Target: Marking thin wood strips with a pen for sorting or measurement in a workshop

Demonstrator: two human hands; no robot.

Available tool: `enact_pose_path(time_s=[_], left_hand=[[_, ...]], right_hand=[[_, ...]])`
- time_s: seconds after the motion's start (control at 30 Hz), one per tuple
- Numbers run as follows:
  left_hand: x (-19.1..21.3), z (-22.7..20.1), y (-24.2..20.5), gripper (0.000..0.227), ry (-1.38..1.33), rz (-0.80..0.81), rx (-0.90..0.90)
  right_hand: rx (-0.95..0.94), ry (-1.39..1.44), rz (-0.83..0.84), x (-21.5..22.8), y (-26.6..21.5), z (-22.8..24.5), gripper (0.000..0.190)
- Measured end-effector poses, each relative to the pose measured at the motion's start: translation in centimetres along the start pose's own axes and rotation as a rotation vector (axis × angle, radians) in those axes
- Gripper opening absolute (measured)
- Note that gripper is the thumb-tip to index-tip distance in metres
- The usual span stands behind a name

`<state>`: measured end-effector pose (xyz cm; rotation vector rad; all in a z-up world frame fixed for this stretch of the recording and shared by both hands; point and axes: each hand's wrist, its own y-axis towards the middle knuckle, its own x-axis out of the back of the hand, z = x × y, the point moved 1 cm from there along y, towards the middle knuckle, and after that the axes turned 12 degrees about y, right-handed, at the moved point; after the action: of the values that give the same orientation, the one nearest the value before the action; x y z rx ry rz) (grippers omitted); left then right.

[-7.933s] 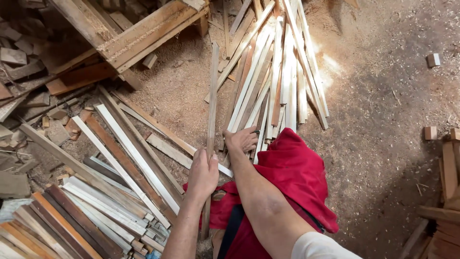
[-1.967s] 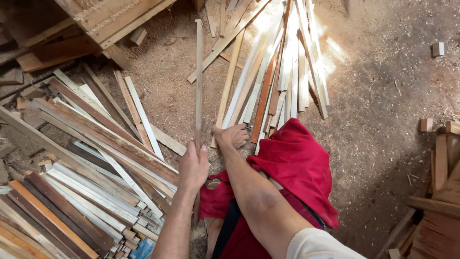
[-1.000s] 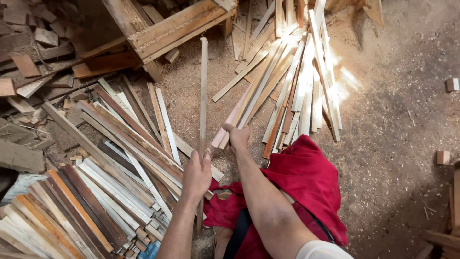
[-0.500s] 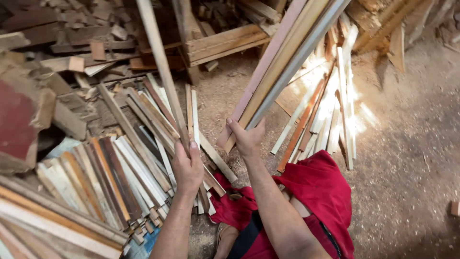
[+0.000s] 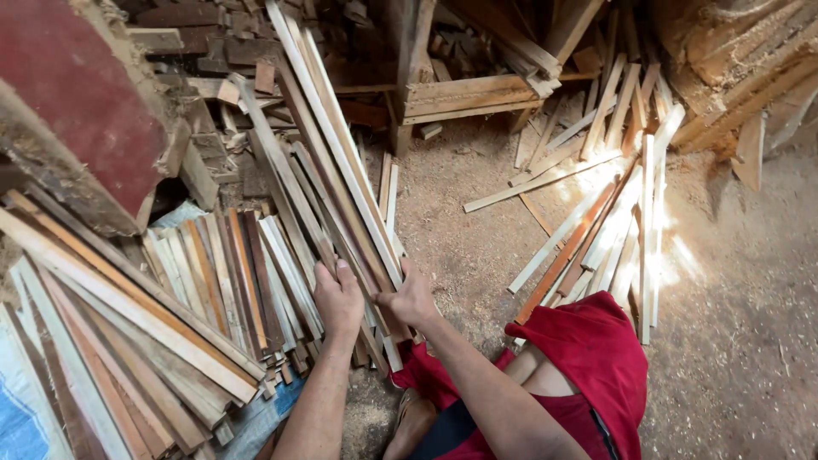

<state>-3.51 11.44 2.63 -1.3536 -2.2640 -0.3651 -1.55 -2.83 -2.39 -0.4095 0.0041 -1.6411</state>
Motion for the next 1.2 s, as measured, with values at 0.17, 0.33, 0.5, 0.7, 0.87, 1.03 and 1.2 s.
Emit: enact_pose_path(time_s=[0.17,0.33,0.5,0.7,0.87,1.03,1.2], left_hand=[[0.2,1.1,0.5,0.032,0.020,0.074,0.053],[-0.4,1.9,1.3,0.038,-0.002,0.162,0.094],[-0.8,1.3,0.5,0.041,0.140,0.257,0.192],[-1.1,0.3,0.0,0.048,0.135,0.298,0.195],[-1.0,-1.3,0.9,0.049,0.074,0.345,0.118],[-1.6,-1.5,2.9,0.047,-0.054,0.369,0.003],[0.7,-7.5,0.5,0.090,-0.171,0.487,0.096]], right_hand=[[-0.102,-0.078,0.054,-1.7,0.5,-3.9,0.063],[-0.169,-0.183,0.086,-1.4,1.2,-2.7,0.070],[-0.160,-0.249,0.155,-1.1,4.1,-7.5,0.068],[-0.127,-0.282,0.165,-1.1,3.5,-6.6,0.071],[-0.019,-0.223,0.062,-0.4,0.2,1.4,0.061],[0.052,-0.026,0.067,0.0,-2.8,5.2,0.054],[-0.132,0.349,-0.015,-1.1,-4.9,3.5,0.048]])
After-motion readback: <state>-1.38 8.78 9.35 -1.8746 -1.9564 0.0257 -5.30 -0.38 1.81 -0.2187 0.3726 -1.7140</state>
